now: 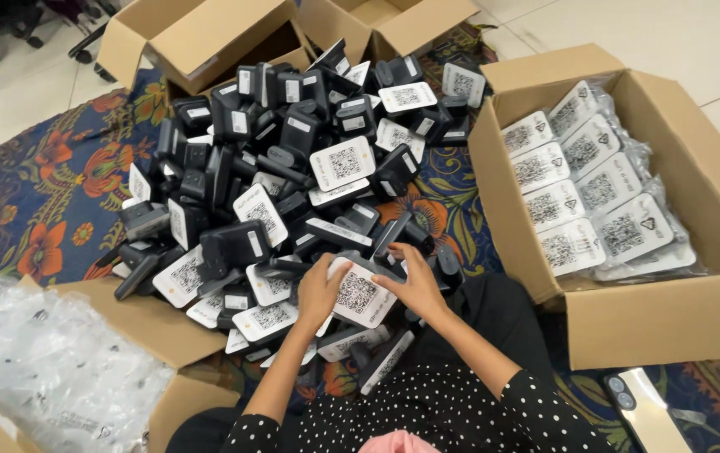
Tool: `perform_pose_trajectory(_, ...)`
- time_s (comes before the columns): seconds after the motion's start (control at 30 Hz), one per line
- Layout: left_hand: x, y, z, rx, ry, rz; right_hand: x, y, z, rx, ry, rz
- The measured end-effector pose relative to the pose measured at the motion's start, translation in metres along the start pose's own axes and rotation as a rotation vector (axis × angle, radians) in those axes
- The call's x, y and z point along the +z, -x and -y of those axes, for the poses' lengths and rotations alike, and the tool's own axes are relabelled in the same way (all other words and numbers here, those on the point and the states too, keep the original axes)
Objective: The person packs small electronic devices with QR codes into plastic bags and cardboard boxes.
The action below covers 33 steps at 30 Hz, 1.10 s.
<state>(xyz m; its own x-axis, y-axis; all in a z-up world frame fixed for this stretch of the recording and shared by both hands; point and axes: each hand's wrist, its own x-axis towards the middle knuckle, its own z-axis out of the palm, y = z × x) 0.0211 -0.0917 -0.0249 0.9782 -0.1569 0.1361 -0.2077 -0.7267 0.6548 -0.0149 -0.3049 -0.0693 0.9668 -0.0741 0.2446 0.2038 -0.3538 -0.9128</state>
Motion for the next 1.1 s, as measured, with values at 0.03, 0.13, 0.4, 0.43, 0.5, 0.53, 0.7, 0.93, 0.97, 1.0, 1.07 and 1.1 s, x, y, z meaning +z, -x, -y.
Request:
perform_pose_trajectory(0.03, 0.007, -0.009, 0.000, 0.014, 0.002, 0.005, -0.014, -0.006, -0.002, -0.001, 0.004, -0.014)
perform_pose_trajectory(0.13, 0.032, -0.028, -0.012, -0.300, 0.531, -0.089, -0.054, -0.014, -0.008, 0.079, 0.111, -0.161)
perform_pose_trajectory(0.4, 0.147, -0.098, -0.145, -0.311, 1.448, 0.089, -0.169, -0.034, 0.035, 0.243, -0.778, -0.119)
perform_pose_trajectory(0.43, 0.176, -0.115, -0.150, -0.314, 1.453, 0.098, -0.184, -0.038, 0.025, 0.246, -0.771, -0.126)
perform_pose_trajectory(0.5, 0.230, -0.149, -0.158, -0.282, 1.421, 0.137, -0.212, -0.048, 0.007, 0.137, -0.735, -0.253)
perform_pose_trajectory(0.53, 0.244, -0.164, -0.167, -0.283, 1.423, 0.143, -0.225, -0.054, -0.002, 0.138, -0.732, -0.258)
perform_pose_trajectory(0.7, 0.308, -0.251, -0.195, -0.211, 1.029, 0.359, -0.276, -0.097, -0.042, 0.154, -0.638, -0.439)
perform_pose_trajectory(0.93, 0.360, -0.279, -0.194, 0.373, 0.396, 0.030, -0.266, -0.177, -0.150, 0.219, -0.602, -0.543)
perform_pose_trajectory(0.97, 0.367, -0.278, -0.193, 0.412, 0.351, 0.042, -0.256, -0.188, -0.179, 0.124, -0.495, -0.554)
perform_pose_trajectory(1.0, 0.375, -0.276, -0.192, 0.450, 0.307, 0.054, -0.245, -0.196, -0.208, 0.030, -0.388, -0.561)
perform_pose_trajectory(1.07, 0.380, -0.272, -0.196, 0.407, 0.254, 0.113, -0.231, -0.204, -0.225, 0.117, -0.179, -0.588)
perform_pose_trajectory(1.1, 0.383, -0.269, -0.198, 0.369, 0.203, 0.168, -0.225, -0.206, -0.234, 0.198, 0.034, -0.608)
